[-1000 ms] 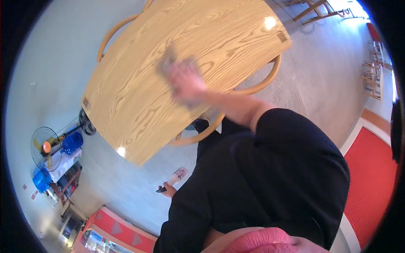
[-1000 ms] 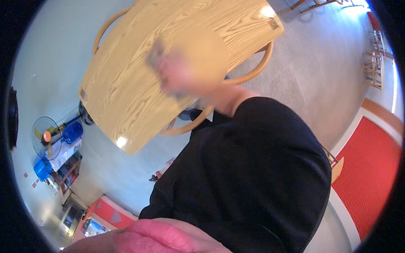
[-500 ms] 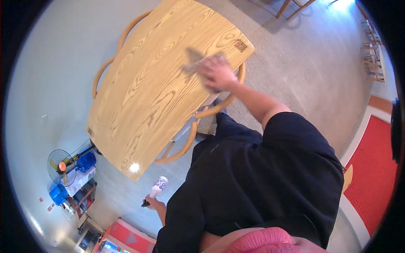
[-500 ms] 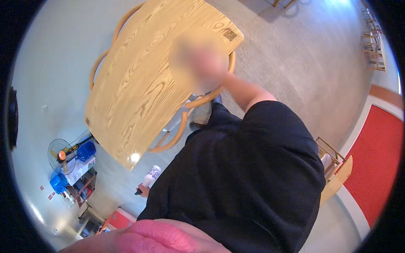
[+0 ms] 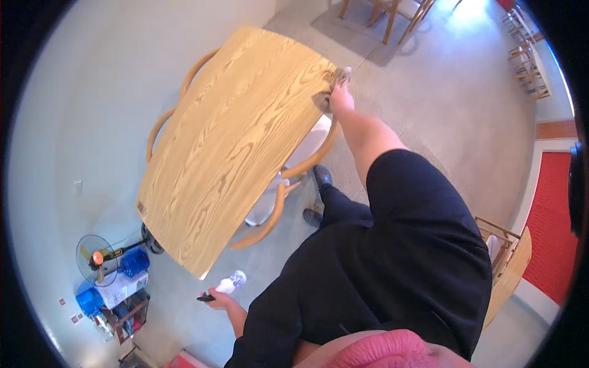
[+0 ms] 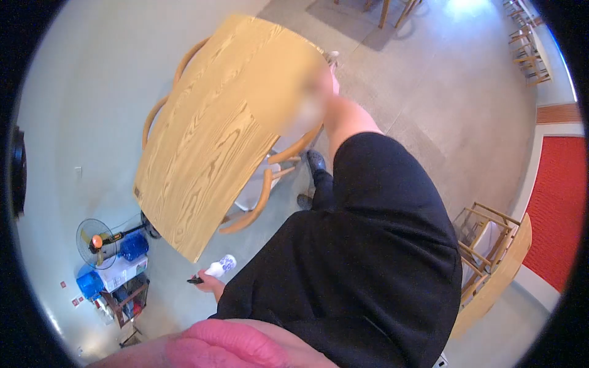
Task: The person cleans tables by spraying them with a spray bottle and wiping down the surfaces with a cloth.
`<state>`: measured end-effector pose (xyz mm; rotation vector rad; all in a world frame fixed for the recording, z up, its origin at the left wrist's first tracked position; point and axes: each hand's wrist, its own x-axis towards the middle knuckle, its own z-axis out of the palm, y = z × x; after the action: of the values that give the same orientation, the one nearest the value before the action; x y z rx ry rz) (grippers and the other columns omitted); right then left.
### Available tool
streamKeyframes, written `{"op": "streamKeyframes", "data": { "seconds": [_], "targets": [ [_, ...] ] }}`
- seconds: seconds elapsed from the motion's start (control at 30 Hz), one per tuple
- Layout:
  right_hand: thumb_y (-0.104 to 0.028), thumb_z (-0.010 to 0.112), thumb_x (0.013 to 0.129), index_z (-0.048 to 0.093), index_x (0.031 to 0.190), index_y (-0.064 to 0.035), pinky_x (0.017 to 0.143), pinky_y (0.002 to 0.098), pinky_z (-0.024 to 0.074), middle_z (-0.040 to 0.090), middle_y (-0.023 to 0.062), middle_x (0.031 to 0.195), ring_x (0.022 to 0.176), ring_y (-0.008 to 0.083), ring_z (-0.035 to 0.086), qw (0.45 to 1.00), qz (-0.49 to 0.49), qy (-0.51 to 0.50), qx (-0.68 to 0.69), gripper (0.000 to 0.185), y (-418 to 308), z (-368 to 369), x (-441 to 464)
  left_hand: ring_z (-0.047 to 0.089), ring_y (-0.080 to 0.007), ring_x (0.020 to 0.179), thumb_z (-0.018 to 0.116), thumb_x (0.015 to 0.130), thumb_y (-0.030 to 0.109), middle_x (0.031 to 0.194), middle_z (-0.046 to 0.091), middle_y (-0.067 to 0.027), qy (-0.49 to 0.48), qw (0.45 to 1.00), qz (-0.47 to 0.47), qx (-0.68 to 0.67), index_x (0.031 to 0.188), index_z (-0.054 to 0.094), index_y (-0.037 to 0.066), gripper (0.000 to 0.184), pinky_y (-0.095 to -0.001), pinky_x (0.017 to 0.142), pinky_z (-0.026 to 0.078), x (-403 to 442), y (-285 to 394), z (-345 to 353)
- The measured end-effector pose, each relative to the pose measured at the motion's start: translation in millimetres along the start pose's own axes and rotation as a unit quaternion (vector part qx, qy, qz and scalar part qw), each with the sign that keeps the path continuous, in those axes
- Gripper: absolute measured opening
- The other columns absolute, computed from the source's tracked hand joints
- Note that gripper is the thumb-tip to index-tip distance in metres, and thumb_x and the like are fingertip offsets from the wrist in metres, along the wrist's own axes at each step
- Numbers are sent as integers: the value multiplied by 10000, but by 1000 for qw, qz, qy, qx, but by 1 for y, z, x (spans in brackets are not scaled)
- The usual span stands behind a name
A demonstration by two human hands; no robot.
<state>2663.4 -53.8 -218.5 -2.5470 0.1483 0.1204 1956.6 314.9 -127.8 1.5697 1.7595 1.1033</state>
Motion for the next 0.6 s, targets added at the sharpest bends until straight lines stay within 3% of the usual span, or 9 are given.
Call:
{"op": "streamKeyframes", "data": {
  "seconds": [0.07,0.13,0.2,0.23,0.3,0.4,0.5,0.57,0.6],
  "targets": [
    [-302,467,1048,511,1472,-137,977,507,540,566,231,1451,1162,444,649,994,-54,-67,-63,457,14,-18,-7,643,-310,1013,709,847,121,1179,639,-205,8,996,87,-14,1380,576,-14,566,-428,869,540,16,5,8],
    [-299,484,1043,640,1324,-122,963,502,530,699,222,1234,1157,419,652,984,-54,-172,-6,367,20,-72,-13,666,-311,1004,659,881,128,1134,680,-233,1,991,124,49,1364,601,-31,512,-436,846,549,22,29,16],
    [-303,527,1038,695,1242,-102,928,446,538,733,183,1171,1103,340,692,991,-80,-102,38,332,56,-89,-14,678,-310,986,610,912,149,1133,697,-238,-45,981,186,43,1361,601,-42,488,-431,819,559,24,60,30],
    [-308,549,1033,689,1256,-94,922,416,535,741,155,1149,1070,294,694,985,-30,-67,154,339,100,-75,-2,678,-310,986,610,912,149,1133,697,-238,-50,980,190,34,1361,601,-42,488,-431,819,559,23,75,44],
    [-309,574,1033,685,1281,-70,919,344,513,741,82,1118,1026,179,661,950,98,0,295,361,128,-117,-20,674,-288,927,562,937,146,1115,698,-210,-106,926,361,-29,1336,608,-58,451,-403,758,560,26,114,83],
    [-347,576,1021,646,1385,-120,1064,376,440,681,68,1317,1240,207,591,868,207,65,447,435,240,-146,-48,637,-222,765,560,953,125,1035,682,-162,-200,924,302,-125,1295,610,-80,402,-357,681,536,-45,206,143],
    [-411,587,1006,634,1409,-155,1086,411,429,624,82,1426,1326,240,546,833,345,112,417,480,318,-213,-119,623,-194,705,578,956,128,897,664,-122,-285,884,310,-202,1282,613,-64,380,-344,643,528,-129,267,215],
    [-340,592,992,708,1229,-52,1029,444,477,679,203,1236,1196,349,622,906,321,228,157,390,400,-214,-136,627,-182,694,580,954,130,825,645,-91,-346,848,326,-236,1272,612,-56,370,-331,638,528,-198,311,265],
    [-290,568,999,717,1159,-12,1013,478,483,682,238,1143,1132,401,631,923,265,250,121,354,422,-229,-148,632,-176,690,579,953,131,799,639,-78,-378,831,328,-245,1264,612,-53,364,-323,643,530,-235,330,286]
  ]
}}
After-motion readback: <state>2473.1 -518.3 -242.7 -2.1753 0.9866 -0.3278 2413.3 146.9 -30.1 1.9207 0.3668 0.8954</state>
